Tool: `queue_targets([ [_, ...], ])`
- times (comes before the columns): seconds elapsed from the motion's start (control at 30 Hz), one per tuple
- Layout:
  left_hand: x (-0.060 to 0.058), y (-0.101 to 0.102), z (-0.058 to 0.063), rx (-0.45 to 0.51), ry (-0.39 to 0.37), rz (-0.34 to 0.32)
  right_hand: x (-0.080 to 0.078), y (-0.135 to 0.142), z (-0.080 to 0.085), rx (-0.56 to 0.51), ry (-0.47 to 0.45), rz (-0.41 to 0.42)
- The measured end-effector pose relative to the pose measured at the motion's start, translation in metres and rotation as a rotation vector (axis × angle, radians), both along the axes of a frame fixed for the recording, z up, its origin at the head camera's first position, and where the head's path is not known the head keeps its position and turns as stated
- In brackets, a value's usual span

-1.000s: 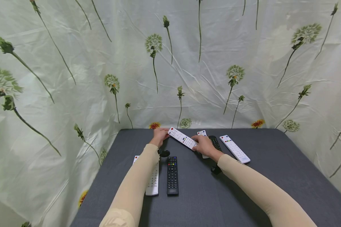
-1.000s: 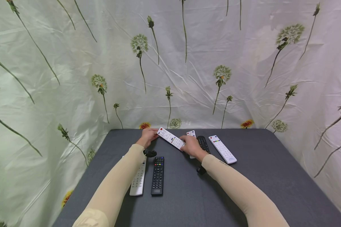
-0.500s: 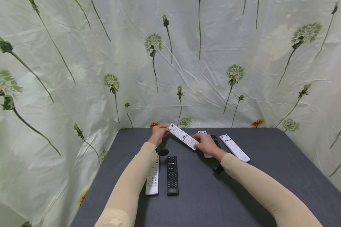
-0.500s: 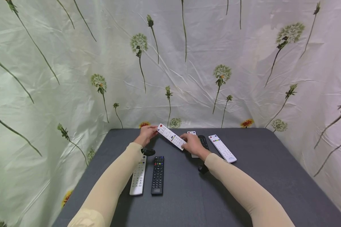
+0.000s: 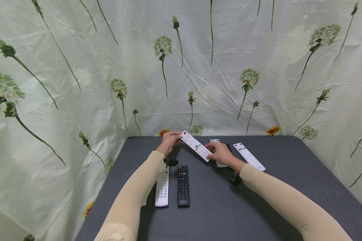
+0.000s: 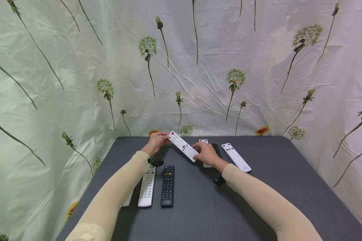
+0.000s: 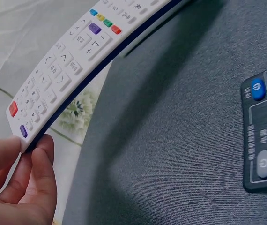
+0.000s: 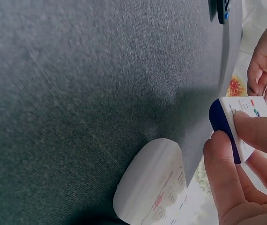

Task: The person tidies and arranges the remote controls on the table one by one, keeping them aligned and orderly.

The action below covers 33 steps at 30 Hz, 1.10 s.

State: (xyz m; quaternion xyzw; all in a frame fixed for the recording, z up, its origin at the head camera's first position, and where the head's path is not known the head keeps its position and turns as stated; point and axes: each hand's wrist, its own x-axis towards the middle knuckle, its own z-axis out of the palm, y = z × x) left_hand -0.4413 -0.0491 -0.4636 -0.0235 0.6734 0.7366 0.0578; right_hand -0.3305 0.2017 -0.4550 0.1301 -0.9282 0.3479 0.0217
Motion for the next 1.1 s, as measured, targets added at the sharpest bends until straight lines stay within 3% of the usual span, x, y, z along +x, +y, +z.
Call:
queue_targets([
  [0.53, 0.011, 0.002, 0.013, 0.015, 0.002, -0.083, 0.028, 0.004, 0.010, -0.069, -0.026, 0.046],
  [0.8, 0.020, 0.001, 0.014, -0.013, 0.011, -0.135, 0.042, 0.006, 0.009, -0.114, -0.015, 0.079],
  [1.1, 0.031, 0.003, 0.012, -0.063, 0.016, -0.204, 0.058, 0.004, -0.002, -0.191, -0.108, 0.123],
])
